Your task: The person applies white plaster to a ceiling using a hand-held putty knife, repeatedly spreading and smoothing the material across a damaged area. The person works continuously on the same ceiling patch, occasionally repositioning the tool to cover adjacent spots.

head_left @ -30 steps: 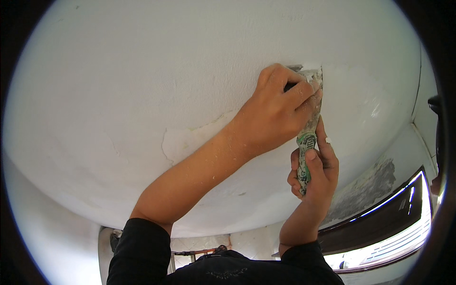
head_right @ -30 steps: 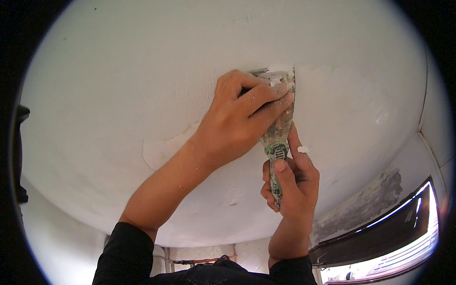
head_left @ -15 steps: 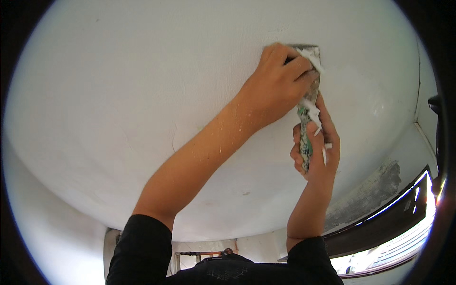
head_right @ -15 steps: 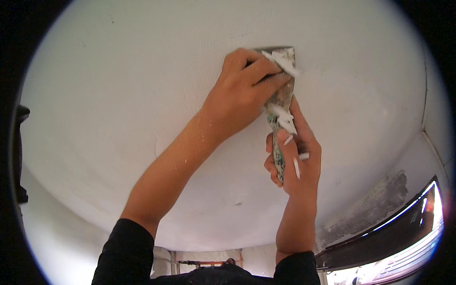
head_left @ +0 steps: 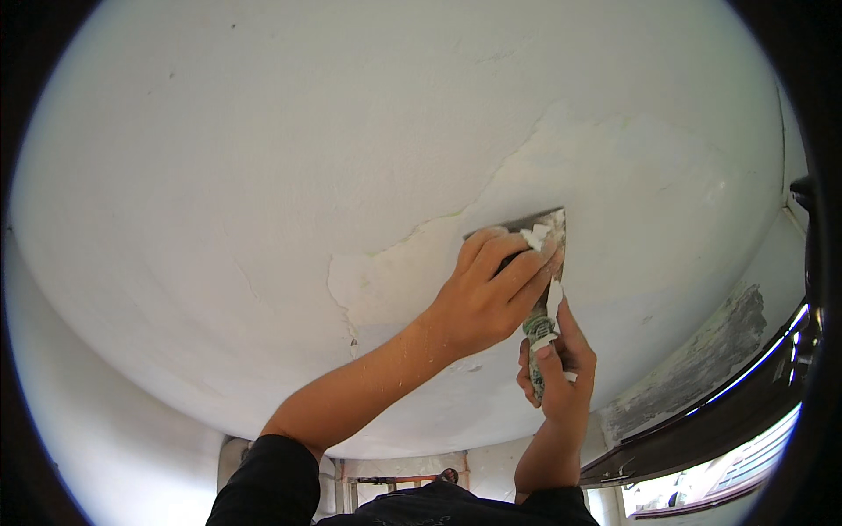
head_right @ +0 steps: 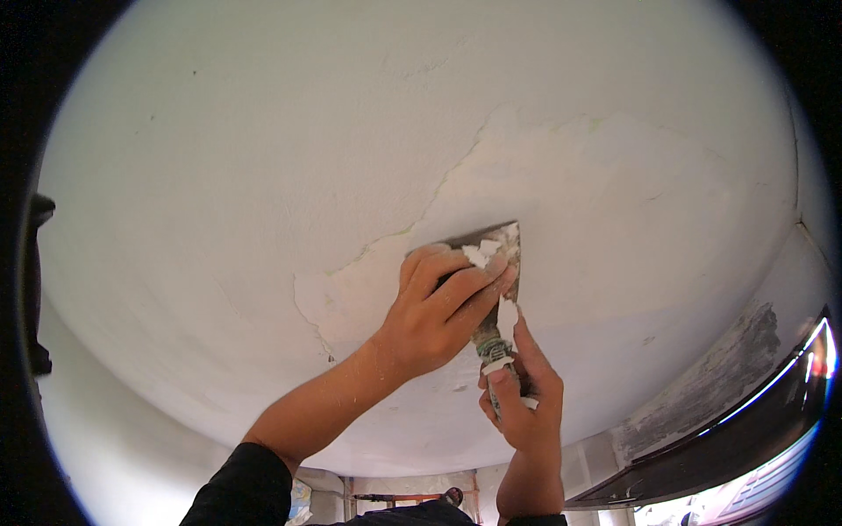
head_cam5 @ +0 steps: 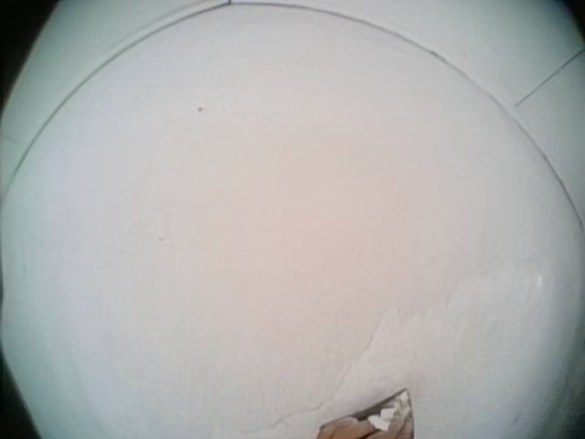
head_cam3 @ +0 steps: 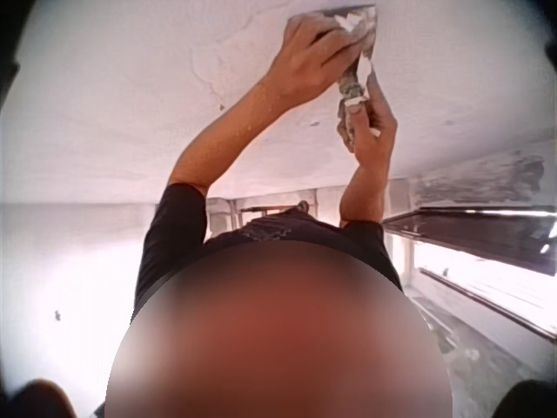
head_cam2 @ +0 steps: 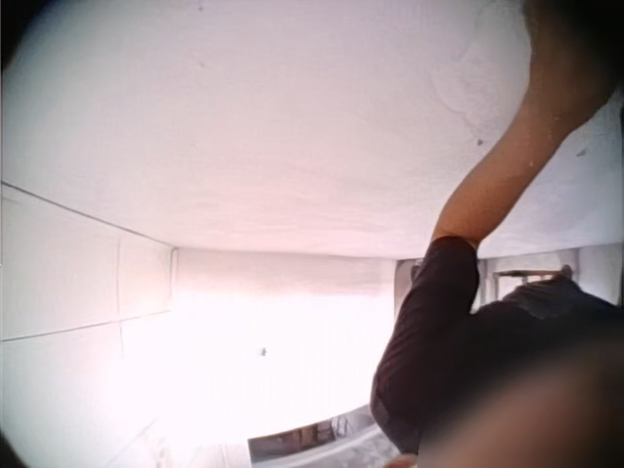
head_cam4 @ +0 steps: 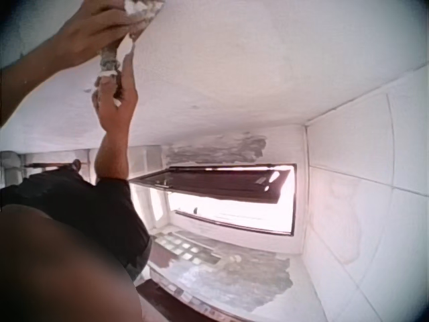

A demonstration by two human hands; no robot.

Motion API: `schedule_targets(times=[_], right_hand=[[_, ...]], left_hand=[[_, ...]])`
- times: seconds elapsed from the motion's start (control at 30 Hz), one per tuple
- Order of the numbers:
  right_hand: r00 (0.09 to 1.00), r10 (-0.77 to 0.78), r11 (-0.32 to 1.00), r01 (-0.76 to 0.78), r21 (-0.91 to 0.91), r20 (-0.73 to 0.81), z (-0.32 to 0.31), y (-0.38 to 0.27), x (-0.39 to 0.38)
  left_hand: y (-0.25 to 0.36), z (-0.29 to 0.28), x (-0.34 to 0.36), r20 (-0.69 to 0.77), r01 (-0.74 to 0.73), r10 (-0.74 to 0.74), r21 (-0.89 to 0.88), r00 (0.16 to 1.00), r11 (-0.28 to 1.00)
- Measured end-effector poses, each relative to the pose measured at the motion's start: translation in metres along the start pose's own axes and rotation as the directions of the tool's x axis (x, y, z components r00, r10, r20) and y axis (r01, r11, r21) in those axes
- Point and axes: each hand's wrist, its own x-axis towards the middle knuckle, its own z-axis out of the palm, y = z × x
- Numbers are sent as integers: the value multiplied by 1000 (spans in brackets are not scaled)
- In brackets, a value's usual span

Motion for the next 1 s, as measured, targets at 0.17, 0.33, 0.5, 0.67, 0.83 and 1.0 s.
schedule_targets(times=[0.17, 0.33, 0.5, 0.67, 0.83, 1.0], right_hand=[[992, -44, 990, 59, -128, 117, -2, 7, -12], [980, 185, 966, -168, -196, 74, -51, 11, -29], [722, 669, 569, -652, -502, -179, -151, 42, -70], [409, 658, -200, -715, -670, -632, -265, 161, -137], [608, 333, 127, -787, -604, -721, -315, 263, -186], [484, 681, 293, -867, -402, -549, -265, 256, -161]], left_hand=[[9, -9, -34, -13, 97, -97, 40, 995, 994], [47, 23, -76, 176, 179, -155, -130, 972, 975], [102, 58, -150, 821, 584, -5, -402, 571, 706], [110, 56, -192, 947, 671, 320, -226, -19, 706], [103, 59, -170, 936, 664, 332, -323, 118, 674], [92, 42, -159, 941, 678, 284, -329, 182, 657]])
